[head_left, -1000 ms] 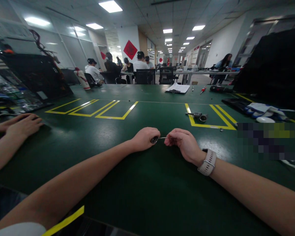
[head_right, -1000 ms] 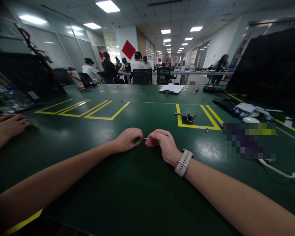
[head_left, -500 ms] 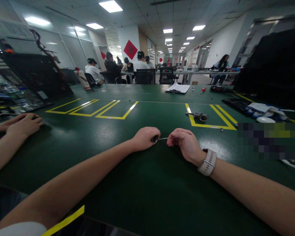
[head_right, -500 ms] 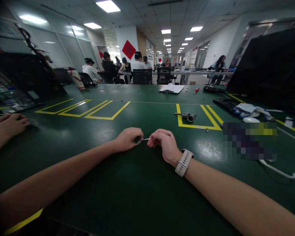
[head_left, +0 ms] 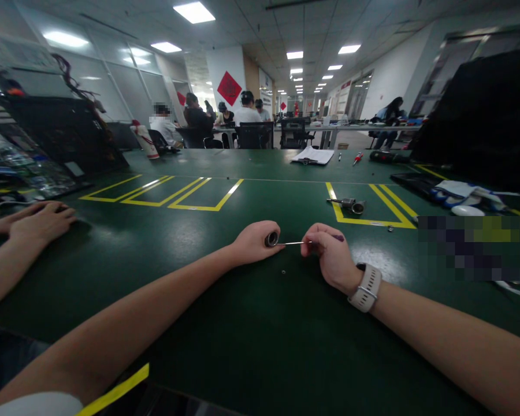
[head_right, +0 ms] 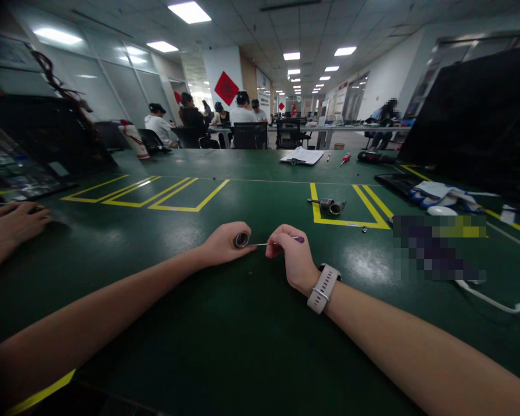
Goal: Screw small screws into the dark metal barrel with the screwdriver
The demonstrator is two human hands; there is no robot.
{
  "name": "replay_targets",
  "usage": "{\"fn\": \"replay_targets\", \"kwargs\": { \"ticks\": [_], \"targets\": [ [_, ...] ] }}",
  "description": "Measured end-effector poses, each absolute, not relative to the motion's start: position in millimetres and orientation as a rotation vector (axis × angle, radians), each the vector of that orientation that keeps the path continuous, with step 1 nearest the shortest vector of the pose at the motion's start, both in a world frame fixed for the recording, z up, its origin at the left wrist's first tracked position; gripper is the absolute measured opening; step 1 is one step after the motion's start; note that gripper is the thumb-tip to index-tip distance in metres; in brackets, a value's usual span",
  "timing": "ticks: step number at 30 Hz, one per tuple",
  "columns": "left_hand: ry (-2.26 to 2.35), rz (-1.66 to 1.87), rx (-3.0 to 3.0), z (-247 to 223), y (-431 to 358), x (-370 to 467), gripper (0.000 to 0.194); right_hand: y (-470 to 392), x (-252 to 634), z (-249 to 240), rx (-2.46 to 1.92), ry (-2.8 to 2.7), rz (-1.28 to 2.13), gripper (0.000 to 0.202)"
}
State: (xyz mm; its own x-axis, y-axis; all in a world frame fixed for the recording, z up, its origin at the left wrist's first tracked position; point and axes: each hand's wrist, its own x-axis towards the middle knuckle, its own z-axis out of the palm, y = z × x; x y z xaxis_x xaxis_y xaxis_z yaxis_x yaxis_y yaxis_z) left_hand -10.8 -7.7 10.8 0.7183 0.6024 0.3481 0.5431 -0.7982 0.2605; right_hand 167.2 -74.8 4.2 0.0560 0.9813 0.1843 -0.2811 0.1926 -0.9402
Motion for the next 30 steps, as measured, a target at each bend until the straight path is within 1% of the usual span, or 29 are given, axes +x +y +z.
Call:
{"fn": "replay_targets", "kwargs": {
  "ticks": [5,7,11,14,22,25,26,28,30],
  "targets": [
    [0.774,0.675,2.753,12,-6,-11,0.017,-77,168,3,-0.83,-1.17,1.14,0.011],
    [0.799,0.704,2.716,11,-5,-11,0.014,-78,169,3,-0.839,-1.228,1.107,0.012],
    [0.941,0.701,2.586,9,-4,-12,0.022,-83,168,5,-0.87,-1.366,1.001,0.013],
    [0.95,0.644,2.556,10,-5,-12,0.024,-86,168,9,-0.89,-1.496,0.955,0.014],
    [0.882,0.55,2.786,12,-9,-9,0.014,-91,164,12,-1.004,-1.754,0.661,0.016],
    [0.854,0.507,2.906,11,-11,-9,0.004,-95,162,12,-1.029,-1.816,0.575,0.016],
    [0.833,0.496,2.945,11,-11,-9,0.003,-95,162,13,-1.036,-1.822,0.563,0.016],
    [0.778,0.474,3.003,11,-12,-9,0.006,-94,163,13,-1.029,-1.794,0.609,0.017],
    [0.732,0.471,3.025,11,-12,-10,0.008,-90,165,12,-0.992,-1.687,0.772,0.018]
  ]
}}
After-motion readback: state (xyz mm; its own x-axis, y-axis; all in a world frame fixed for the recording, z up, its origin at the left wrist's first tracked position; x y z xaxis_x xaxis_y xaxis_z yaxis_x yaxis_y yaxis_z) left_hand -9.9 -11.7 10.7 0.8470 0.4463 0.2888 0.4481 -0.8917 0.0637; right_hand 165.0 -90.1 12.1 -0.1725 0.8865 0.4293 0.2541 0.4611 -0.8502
